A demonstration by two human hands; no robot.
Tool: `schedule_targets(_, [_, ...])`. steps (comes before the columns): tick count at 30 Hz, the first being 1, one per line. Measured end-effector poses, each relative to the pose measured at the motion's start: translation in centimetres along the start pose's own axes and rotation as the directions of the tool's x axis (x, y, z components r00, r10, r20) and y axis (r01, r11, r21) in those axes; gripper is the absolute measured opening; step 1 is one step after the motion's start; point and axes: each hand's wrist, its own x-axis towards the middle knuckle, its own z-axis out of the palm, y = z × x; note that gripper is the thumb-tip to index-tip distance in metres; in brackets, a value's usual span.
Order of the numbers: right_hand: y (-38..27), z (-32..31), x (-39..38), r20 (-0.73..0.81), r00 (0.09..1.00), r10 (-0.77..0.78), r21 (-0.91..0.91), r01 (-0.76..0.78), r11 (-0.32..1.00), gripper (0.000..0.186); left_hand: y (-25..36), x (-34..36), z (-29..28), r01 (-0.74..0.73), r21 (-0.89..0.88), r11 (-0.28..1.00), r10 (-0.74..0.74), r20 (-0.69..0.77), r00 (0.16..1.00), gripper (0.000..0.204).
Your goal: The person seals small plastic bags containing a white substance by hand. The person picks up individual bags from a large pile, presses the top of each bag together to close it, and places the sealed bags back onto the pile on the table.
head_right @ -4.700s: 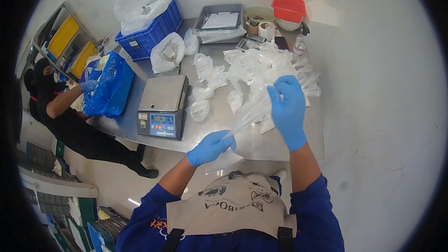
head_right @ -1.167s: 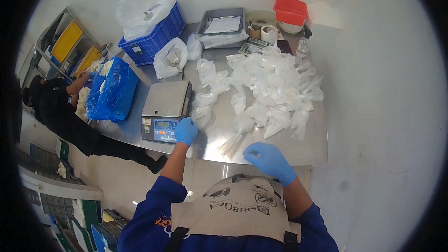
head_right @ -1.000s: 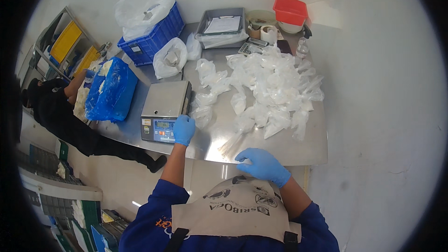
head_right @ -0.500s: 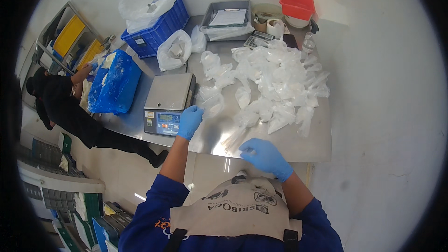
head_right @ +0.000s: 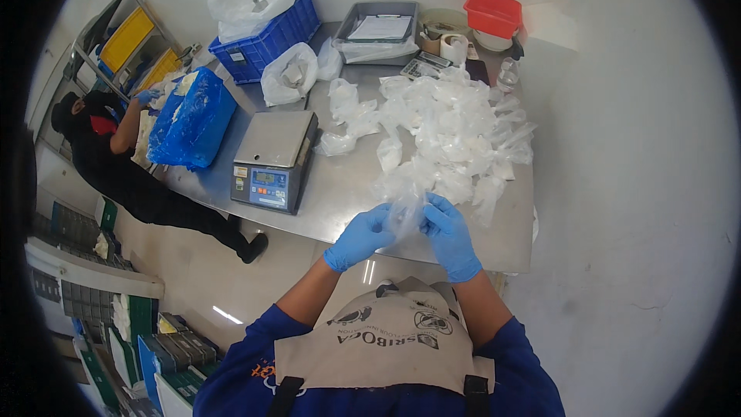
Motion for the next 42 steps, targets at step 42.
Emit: schedule_targets(42, [-11.3, -13.0, -6.8, 0.186, 0.981, -0.051, -0.893, 0.190, 0.407, 0.016, 1.1, 0.6, 20.3, 0.109, 0.147, 0.983, -0.092, -0.117, 0.989, 0.014])
